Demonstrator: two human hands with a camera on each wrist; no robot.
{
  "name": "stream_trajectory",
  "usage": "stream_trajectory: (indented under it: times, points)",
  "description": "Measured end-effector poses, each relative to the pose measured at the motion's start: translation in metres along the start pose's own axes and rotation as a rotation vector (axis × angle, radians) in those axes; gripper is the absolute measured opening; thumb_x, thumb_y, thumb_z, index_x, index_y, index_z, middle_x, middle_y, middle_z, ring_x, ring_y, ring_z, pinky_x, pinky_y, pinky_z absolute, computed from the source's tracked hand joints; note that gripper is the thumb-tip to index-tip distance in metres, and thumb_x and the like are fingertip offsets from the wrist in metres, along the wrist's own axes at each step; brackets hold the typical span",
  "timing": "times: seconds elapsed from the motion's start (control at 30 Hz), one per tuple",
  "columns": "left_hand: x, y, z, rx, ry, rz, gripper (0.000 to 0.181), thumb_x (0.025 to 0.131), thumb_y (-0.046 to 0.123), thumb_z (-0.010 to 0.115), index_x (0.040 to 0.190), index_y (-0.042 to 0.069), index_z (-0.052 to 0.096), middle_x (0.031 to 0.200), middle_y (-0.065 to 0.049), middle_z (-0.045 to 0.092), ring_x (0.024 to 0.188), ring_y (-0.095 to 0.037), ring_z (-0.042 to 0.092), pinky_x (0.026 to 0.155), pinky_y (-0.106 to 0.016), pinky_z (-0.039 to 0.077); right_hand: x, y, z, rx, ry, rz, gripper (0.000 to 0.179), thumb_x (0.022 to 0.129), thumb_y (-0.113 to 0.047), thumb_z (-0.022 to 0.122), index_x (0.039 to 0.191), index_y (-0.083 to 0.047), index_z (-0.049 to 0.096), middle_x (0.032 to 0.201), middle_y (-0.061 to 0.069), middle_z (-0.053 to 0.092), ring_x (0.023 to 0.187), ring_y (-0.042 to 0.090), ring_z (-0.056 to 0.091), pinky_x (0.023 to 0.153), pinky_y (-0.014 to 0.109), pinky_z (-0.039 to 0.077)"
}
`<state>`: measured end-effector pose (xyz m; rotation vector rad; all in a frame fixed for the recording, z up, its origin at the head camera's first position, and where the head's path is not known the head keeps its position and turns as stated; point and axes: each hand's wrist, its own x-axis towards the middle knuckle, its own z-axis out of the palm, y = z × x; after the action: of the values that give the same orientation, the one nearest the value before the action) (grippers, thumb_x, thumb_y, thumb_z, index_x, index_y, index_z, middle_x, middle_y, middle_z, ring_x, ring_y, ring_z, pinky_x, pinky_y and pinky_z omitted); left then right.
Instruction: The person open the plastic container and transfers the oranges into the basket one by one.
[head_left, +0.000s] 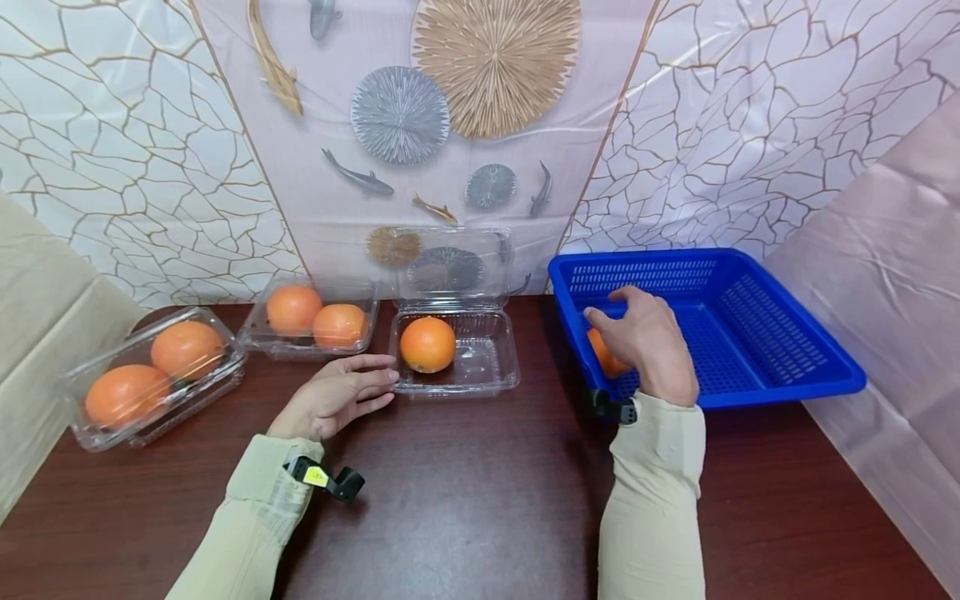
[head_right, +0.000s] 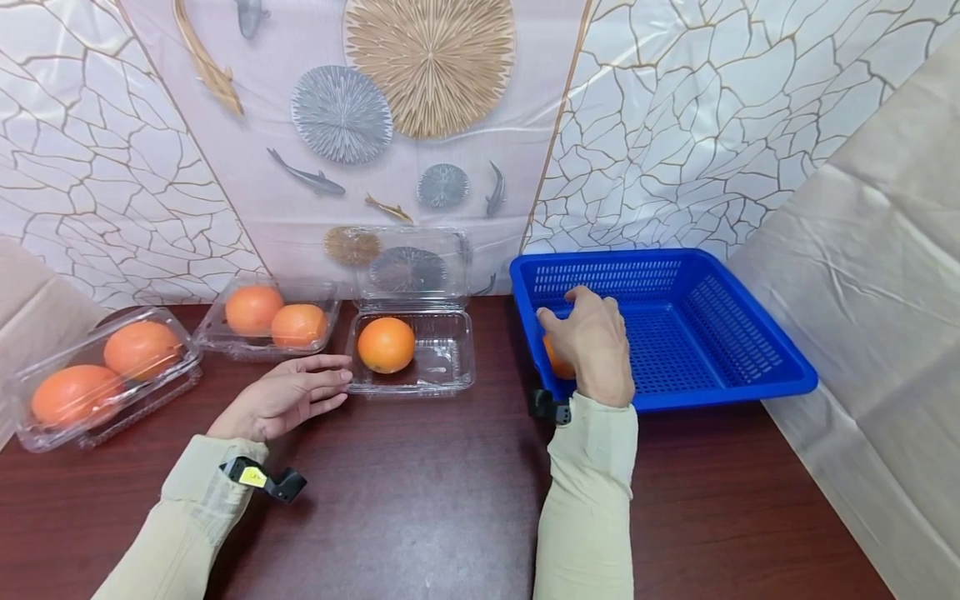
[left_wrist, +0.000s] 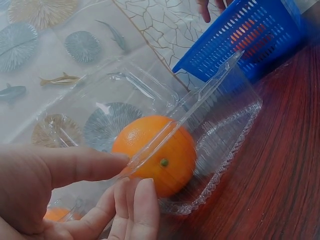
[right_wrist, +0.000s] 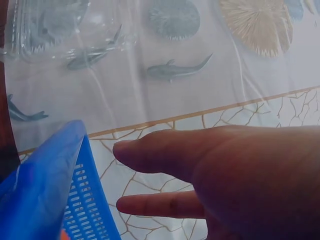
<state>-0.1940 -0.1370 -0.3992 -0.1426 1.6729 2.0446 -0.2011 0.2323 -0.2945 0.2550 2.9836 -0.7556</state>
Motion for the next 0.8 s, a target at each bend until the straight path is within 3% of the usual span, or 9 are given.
stream_trajectory:
  times: [0.23,0.53,0.8]
  points:
    - [-0.001,0.0,-0.001,0.011,-0.009,0.013,0.054,0.101,0.004,0.061,0.148,-0.009,0.038,0.103,0.004,0.069,0.092,-0.005,0.066,0.091,-0.024,0.062,-0.004,-0.008,-0.001,0.012,0.042,-0.044,0.061,0.1,-0.044,0.056,0.145,-0.004,0.05,0.151,0.025,0.049,0.136,0.043,0.047,0.114,0.061,0.044]
    - [0.0,0.0,-0.001,0.008,0.003,0.001,0.054,0.1,0.004,0.062,0.147,-0.01,0.04,0.102,0.003,0.07,0.089,-0.005,0.067,0.091,-0.025,0.062,-0.005,-0.015,0.002,0.01,0.082,-0.085,0.059,0.1,-0.042,0.058,0.144,-0.004,0.052,0.151,0.025,0.049,0.142,0.043,0.041,0.118,0.06,0.04]
    - [0.0,0.0,-0.001,0.006,-0.008,0.013,0.054,0.1,0.002,0.06,0.147,-0.012,0.038,0.103,0.002,0.07,0.091,-0.005,0.067,0.093,-0.025,0.062,-0.007,-0.021,0.004,0.042,0.123,-0.107,0.056,0.097,-0.039,0.065,0.141,-0.007,0.055,0.142,0.026,0.055,0.133,0.041,0.049,0.11,0.059,0.046]
